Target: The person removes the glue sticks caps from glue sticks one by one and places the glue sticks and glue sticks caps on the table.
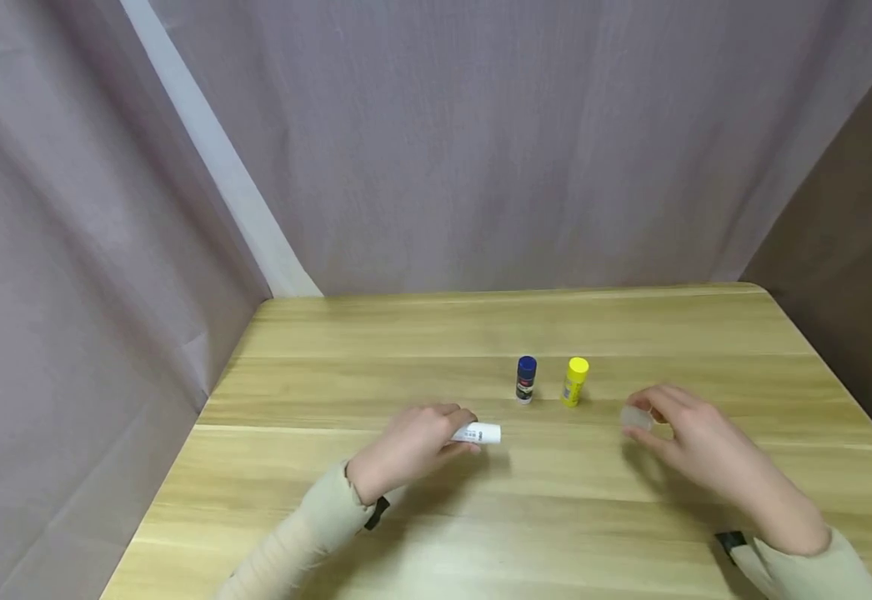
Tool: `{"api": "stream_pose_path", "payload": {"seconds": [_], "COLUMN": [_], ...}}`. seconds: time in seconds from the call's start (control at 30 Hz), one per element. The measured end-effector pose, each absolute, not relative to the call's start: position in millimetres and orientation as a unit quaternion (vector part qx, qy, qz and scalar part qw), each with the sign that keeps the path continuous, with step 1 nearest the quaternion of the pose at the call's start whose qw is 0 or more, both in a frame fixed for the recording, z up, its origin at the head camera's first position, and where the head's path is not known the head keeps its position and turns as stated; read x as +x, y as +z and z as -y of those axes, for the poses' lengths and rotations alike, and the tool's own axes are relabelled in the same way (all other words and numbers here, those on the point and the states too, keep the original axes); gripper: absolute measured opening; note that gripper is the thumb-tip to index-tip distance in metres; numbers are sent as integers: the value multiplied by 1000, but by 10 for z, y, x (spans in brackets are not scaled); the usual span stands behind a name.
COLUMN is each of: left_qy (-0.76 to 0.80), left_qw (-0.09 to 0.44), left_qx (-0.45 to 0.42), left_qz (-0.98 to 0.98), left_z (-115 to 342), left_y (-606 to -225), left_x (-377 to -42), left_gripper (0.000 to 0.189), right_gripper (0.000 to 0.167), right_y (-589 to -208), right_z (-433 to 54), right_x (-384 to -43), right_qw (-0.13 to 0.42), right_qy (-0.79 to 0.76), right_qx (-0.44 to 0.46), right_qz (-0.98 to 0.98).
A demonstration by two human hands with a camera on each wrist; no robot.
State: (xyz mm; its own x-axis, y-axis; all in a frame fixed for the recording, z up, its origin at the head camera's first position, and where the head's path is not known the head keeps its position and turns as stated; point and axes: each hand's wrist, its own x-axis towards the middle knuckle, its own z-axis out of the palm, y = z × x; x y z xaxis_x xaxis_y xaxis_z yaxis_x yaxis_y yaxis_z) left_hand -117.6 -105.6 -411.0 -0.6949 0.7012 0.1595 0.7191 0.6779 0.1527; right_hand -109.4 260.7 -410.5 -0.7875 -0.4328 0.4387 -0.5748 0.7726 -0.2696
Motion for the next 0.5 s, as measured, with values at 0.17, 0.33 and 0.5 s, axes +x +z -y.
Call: {"api": "stream_pose_path", "payload": {"seconds": [0.17, 0.33, 0.5], "left_qy": [-107, -109, -107], "left_qw": [33, 27, 21], "left_qx": [-387, -381, -382], "left_qz": [915, 918, 918], "left_z": [1046, 1047, 1049], "left_y": [-4124, -4133, -4150], "left_x": [-1177, -1189, -1214], "left_gripper": [30, 30, 30], "right_gripper": [34, 38, 39], "right_y": [-4099, -4099, -4099], "right_z": [-2667, -2748, -2806], "right_x": [-1105, -1136, -1159], "right_qw": [165, 172, 169], "right_qy": [202, 201, 199], "right_qx": [258, 255, 258], "right_qz": [930, 930, 930]}}
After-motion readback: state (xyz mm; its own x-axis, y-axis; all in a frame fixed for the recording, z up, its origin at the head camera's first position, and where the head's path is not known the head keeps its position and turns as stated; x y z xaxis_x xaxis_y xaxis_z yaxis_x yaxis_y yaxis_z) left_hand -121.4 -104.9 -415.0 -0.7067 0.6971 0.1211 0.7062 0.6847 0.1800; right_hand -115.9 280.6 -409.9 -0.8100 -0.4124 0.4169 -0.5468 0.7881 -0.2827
